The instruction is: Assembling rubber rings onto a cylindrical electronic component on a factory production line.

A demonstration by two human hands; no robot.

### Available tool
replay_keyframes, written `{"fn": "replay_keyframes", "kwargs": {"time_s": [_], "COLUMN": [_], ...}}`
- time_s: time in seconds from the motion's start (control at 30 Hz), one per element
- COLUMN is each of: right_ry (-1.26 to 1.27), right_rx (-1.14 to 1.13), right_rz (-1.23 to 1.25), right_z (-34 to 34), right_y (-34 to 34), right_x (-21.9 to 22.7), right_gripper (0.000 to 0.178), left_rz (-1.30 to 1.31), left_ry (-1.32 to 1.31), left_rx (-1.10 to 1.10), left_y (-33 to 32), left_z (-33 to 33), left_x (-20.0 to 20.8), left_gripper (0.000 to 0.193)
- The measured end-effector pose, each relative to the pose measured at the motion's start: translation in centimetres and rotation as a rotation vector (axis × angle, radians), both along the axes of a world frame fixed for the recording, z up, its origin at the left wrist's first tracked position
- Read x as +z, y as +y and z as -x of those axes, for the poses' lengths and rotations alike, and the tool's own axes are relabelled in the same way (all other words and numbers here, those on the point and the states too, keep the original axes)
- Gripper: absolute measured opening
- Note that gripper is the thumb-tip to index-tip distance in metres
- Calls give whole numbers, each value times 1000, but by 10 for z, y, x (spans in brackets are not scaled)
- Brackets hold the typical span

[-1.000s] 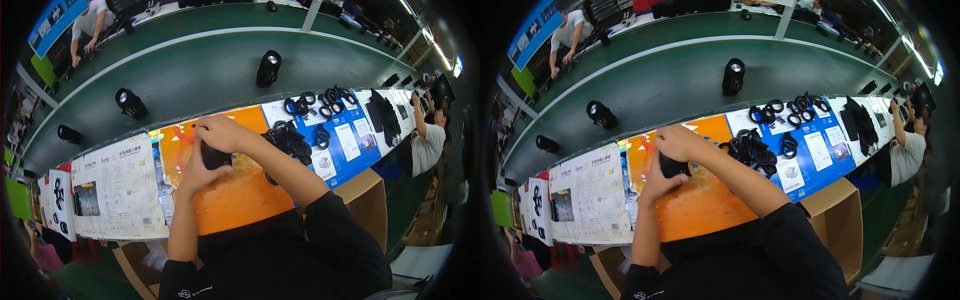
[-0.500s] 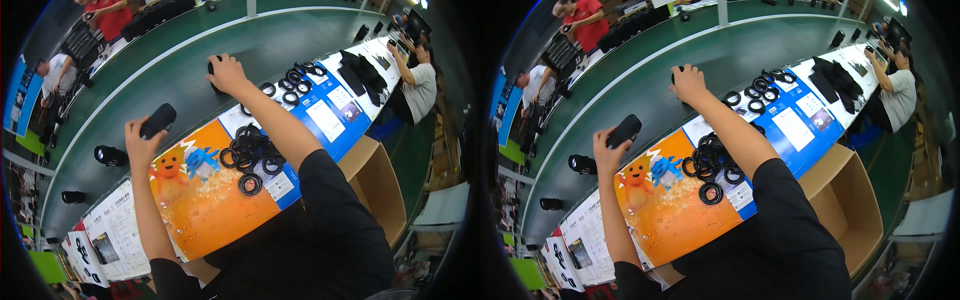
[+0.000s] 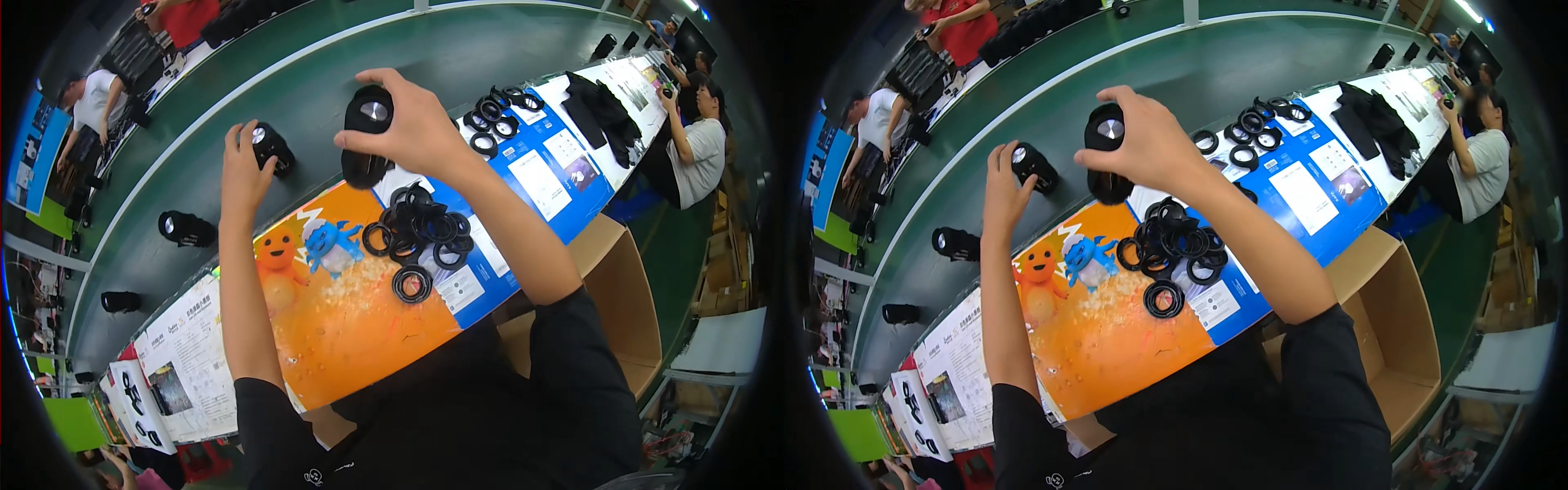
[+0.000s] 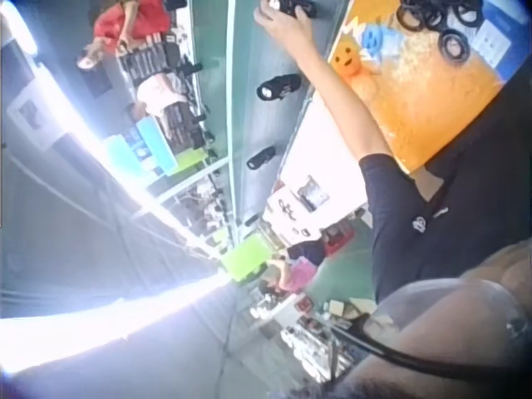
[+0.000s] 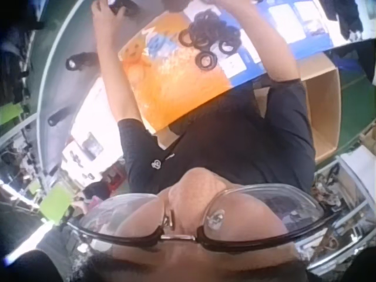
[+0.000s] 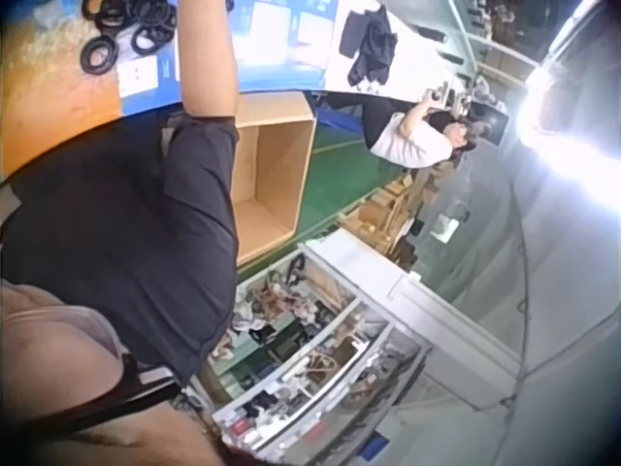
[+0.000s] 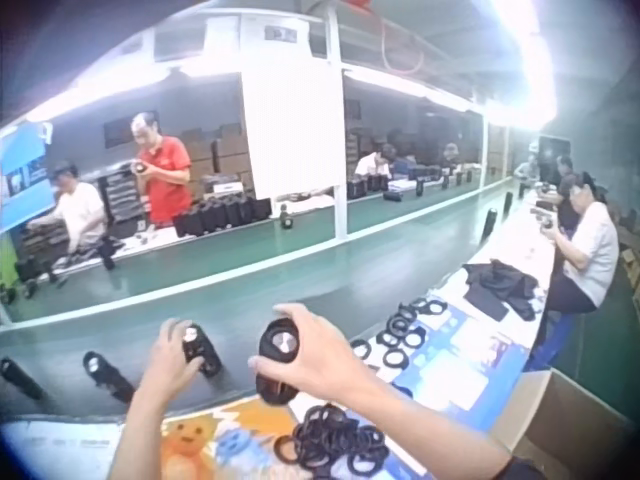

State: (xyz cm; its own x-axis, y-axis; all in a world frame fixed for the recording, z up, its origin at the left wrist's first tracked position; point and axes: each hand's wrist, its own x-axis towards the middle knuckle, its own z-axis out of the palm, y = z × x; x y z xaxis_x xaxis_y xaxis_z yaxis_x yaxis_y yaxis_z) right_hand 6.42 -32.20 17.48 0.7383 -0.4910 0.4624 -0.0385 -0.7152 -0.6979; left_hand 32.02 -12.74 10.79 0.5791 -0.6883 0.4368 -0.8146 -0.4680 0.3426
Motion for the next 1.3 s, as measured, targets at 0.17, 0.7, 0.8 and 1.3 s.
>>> {"fn": "replay_keyframes", "kwargs": {"time_s": [0.17, 0.7, 0.8, 1.3], "right_ry": [-37, 141, 184, -21], "right_rx": [147, 487, 550, 537], "right_rz": [-372, -599, -747, -740], "right_z": [33, 10, 9, 13], "right_y": [71, 232, 226, 241], "right_x": [-8, -137, -163, -179], "right_gripper": [93, 94, 87, 100], "left_rz": [513, 1240, 1182, 1322], "left_ry": [796, 1502, 1403, 1283], "left_rx": [-458, -315, -405, -427], "left_y": [52, 154, 163, 161], "left_z": [83, 137, 133, 140], "left_x": [-9, -97, -84, -75], "left_gripper": [43, 94, 80, 74]}}
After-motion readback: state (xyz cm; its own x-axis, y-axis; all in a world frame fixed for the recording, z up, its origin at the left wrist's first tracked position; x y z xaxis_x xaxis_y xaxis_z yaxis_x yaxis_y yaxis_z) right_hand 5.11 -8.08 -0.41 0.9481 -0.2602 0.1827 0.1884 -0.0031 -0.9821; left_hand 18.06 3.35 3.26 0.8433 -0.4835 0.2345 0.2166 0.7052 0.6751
